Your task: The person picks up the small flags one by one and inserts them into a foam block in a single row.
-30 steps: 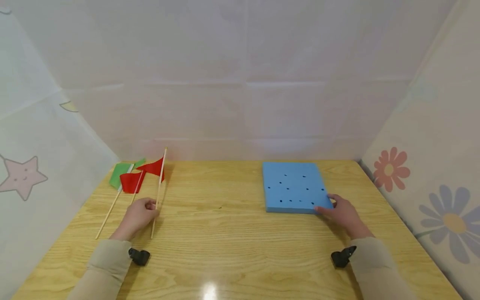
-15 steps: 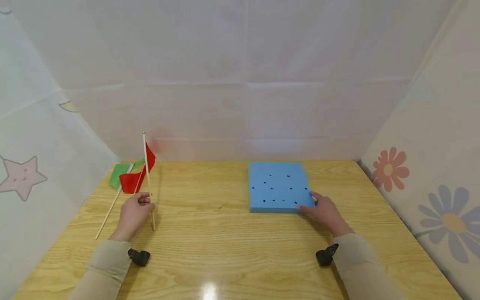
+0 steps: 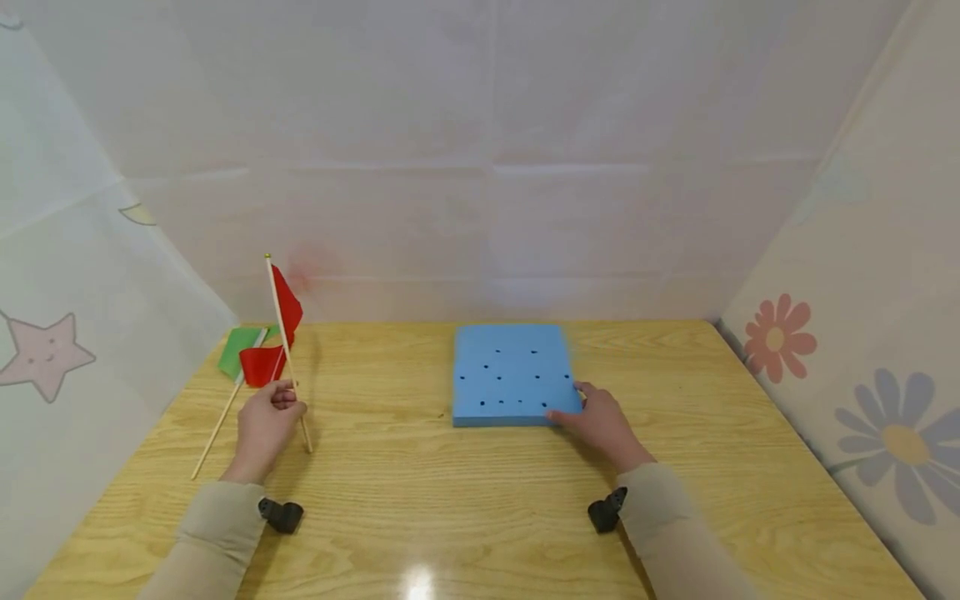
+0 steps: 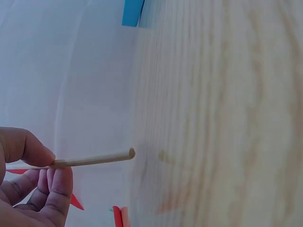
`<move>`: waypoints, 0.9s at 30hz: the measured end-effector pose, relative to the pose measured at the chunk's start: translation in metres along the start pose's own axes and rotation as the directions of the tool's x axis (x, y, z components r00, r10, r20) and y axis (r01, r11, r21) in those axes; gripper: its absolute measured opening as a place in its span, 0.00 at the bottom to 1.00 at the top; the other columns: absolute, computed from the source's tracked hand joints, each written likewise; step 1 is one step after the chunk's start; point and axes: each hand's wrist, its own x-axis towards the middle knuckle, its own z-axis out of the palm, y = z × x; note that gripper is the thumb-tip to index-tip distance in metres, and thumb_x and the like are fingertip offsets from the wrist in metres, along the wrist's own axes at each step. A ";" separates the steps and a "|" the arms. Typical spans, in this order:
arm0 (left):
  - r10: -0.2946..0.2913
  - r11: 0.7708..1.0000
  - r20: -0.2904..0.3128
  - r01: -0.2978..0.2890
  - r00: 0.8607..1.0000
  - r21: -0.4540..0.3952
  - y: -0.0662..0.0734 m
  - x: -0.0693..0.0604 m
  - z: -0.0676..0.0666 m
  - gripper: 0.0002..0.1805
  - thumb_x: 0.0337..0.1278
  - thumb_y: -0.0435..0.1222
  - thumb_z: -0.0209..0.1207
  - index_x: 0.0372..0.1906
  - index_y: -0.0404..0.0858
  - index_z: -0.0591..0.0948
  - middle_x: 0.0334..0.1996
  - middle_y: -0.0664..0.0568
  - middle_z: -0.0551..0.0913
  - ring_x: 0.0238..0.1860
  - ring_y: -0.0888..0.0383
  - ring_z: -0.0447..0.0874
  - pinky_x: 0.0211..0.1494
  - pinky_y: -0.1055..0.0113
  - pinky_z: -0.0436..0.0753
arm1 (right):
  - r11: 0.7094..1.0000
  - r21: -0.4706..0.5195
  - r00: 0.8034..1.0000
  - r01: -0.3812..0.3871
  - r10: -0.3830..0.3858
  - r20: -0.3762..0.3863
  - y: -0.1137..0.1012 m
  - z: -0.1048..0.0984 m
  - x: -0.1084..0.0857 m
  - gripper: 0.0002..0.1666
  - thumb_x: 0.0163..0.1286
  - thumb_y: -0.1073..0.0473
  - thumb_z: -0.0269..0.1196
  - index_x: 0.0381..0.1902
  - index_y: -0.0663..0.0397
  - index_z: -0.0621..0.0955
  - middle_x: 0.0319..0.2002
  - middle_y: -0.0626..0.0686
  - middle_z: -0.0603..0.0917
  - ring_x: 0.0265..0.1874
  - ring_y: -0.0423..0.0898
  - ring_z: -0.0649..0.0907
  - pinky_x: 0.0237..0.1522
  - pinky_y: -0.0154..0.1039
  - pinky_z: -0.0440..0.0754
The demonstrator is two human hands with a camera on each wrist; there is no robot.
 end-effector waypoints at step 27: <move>0.103 0.982 -0.122 -0.120 0.987 -0.145 0.029 0.015 0.025 0.17 0.61 0.25 0.56 0.55 0.26 0.78 0.46 0.36 0.80 0.47 0.46 0.81 0.38 0.80 0.73 | 0.999 0.021 0.997 0.026 -0.025 -0.069 -0.065 0.054 0.006 0.52 0.66 0.44 0.73 0.72 0.75 0.67 0.65 0.73 0.75 0.64 0.68 0.75 0.63 0.61 0.75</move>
